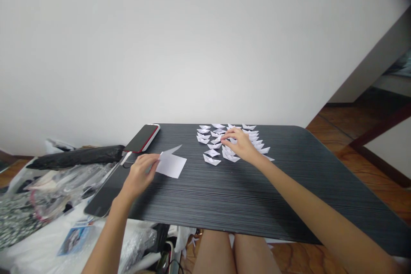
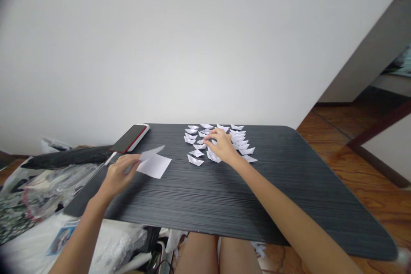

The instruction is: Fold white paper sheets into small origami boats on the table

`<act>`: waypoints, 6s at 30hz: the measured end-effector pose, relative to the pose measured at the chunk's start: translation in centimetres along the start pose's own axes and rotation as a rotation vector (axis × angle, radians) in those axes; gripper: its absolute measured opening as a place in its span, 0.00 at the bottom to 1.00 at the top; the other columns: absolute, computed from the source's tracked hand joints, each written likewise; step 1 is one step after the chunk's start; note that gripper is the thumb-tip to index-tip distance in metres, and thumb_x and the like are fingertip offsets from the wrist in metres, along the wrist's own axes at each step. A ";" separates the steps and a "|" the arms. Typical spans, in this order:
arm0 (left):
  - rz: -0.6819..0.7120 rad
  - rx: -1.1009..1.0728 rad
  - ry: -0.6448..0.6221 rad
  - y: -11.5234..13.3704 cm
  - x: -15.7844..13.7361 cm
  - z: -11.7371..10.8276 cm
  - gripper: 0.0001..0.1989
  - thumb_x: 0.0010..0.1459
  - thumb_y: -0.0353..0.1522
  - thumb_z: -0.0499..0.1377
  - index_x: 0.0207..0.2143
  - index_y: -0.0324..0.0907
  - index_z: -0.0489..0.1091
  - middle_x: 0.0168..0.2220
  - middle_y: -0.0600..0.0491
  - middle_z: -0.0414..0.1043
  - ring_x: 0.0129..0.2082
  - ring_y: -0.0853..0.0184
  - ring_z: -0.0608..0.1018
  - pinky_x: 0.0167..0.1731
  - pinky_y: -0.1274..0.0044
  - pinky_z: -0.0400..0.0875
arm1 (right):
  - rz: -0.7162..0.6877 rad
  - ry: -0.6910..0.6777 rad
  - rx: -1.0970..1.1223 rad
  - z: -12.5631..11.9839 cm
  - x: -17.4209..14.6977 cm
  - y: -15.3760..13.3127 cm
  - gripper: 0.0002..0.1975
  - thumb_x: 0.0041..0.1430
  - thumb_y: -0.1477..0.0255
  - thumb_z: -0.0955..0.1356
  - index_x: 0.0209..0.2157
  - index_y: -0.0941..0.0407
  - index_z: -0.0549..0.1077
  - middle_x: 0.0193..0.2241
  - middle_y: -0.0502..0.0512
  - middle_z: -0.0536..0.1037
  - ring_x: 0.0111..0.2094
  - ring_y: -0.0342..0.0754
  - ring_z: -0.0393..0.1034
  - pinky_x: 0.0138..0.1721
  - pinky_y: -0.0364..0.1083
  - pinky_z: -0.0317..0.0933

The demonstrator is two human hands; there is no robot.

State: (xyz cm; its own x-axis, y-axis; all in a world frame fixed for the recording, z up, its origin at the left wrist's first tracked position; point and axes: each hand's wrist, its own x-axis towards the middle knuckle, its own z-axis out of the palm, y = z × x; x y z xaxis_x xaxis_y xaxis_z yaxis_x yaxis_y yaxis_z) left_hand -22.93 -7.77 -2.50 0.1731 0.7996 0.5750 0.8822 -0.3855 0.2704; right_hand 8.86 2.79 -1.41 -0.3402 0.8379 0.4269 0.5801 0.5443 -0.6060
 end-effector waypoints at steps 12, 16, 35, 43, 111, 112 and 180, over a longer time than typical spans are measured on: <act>-0.300 -0.880 -0.128 13.8 9.5 5.3 0.11 0.46 0.37 0.58 0.24 0.36 0.68 0.20 0.54 0.69 0.20 0.72 0.71 0.23 0.81 0.67 | 0.199 -0.149 0.834 -3.0 -2.0 -1.1 0.15 0.45 0.67 0.68 0.35 0.60 0.72 0.31 0.57 0.76 0.32 0.48 0.70 0.36 0.49 0.63; -0.560 -1.241 -0.315 15.6 10.5 8.5 0.23 0.49 0.47 0.50 0.34 0.35 0.66 0.20 0.51 0.70 0.18 0.70 0.72 0.18 0.79 0.68 | 0.192 0.046 0.713 -4.0 -3.1 1.6 0.13 0.48 0.69 0.65 0.36 0.58 0.73 0.33 0.56 0.76 0.34 0.49 0.70 0.36 0.49 0.63; -0.735 -1.842 -0.699 18.2 10.5 12.0 0.13 0.45 0.23 0.57 0.37 0.33 0.67 0.23 0.55 0.67 0.13 0.83 0.64 0.15 0.89 0.61 | -0.001 -0.180 0.793 -7.5 -4.5 3.9 0.18 0.48 0.71 0.66 0.43 0.54 0.69 0.37 0.54 0.68 0.38 0.44 0.64 0.38 0.44 0.59; -0.480 -1.269 -0.351 19.0 9.9 11.9 0.16 0.50 0.39 0.54 0.38 0.38 0.67 0.35 0.49 0.72 0.35 0.66 0.73 0.35 0.76 0.68 | 0.180 -0.068 0.873 -6.5 -4.8 3.9 0.13 0.47 0.67 0.67 0.35 0.58 0.72 0.30 0.54 0.74 0.33 0.45 0.68 0.40 0.47 0.61; -0.198 -0.708 0.021 19.3 8.6 12.2 0.11 0.50 0.33 0.55 0.20 0.36 0.69 0.18 0.56 0.69 0.17 0.75 0.68 0.18 0.84 0.61 | 0.146 0.015 0.761 -5.9 -5.6 2.2 0.05 0.47 0.73 0.66 0.28 0.57 0.66 0.25 0.49 0.70 0.28 0.41 0.66 0.31 0.41 0.59; -0.194 -0.703 0.022 19.3 8.6 12.2 0.11 0.50 0.33 0.55 0.20 0.36 0.69 0.18 0.56 0.69 0.17 0.75 0.68 0.18 0.84 0.61 | 0.145 0.037 0.749 -5.8 -5.6 2.2 0.04 0.47 0.73 0.66 0.27 0.58 0.66 0.26 0.50 0.70 0.29 0.41 0.66 0.31 0.41 0.60; -0.608 -0.959 0.125 18.3 8.8 13.0 0.15 0.49 0.39 0.55 0.20 0.36 0.65 0.07 0.61 0.58 0.06 0.76 0.61 0.06 0.84 0.52 | 0.461 -0.422 1.043 -4.8 -6.2 3.4 0.14 0.37 0.69 0.72 0.24 0.64 0.69 0.20 0.53 0.75 0.20 0.40 0.68 0.24 0.41 0.62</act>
State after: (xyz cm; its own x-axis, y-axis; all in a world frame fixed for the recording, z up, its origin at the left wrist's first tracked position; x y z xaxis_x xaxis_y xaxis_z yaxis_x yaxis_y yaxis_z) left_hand 0.38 -1.85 -2.52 -0.2601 0.9435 0.2053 0.0977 -0.1858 0.9777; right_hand 16.50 -0.77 -2.96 -0.5855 0.8037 -0.1055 -0.0974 -0.1989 -0.9752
